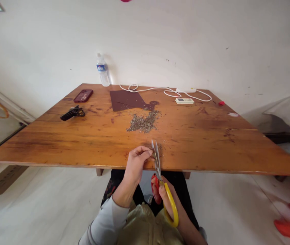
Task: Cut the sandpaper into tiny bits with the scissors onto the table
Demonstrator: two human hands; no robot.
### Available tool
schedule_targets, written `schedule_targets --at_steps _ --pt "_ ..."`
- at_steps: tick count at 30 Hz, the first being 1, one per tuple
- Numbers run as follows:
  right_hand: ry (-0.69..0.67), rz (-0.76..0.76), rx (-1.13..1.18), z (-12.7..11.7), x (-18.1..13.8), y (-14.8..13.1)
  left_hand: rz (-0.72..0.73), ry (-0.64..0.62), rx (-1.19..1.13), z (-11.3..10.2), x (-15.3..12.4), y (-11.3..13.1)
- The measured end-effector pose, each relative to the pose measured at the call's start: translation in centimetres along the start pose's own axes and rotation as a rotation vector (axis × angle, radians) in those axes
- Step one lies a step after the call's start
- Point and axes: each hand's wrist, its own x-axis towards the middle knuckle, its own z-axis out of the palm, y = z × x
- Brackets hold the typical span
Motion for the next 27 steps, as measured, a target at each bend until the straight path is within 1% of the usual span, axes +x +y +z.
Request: schedule_targets --at_steps 2,5,11,16,19,24,27 --pt "0.002 -0.025 -0.020 0.0 0.0 -0.1 0.006 -0.001 0.002 0.0 0.0 0.0" --pt "0.010 -0.021 -0.016 0.0 -0.1 -0.1 0.010 0.000 0.016 -0.1 0.0 0.0" --pt "0.000 0.078 0.114 -0.2 -0.1 0.8 -0.021 0.000 -0.004 0.0 0.0 0.1" --pt "0.016 0.138 0.121 0.0 -0.2 0.7 -0.013 -0.002 0.003 -0.1 0.0 0.1" --pt "0.009 0.109 0.107 0.2 -0.2 0.1 0.000 -0.002 -0.010 -0.1 0.0 0.0" --pt "-0.015 -0.013 0.054 0.3 0.0 0.0 0.011 -0.002 -0.055 0.0 0.0 0.0" --pt "-0.019 -0.004 0.051 0.1 0.1 0.4 0.012 -0.005 -0.062 0.0 0.0 0.0"
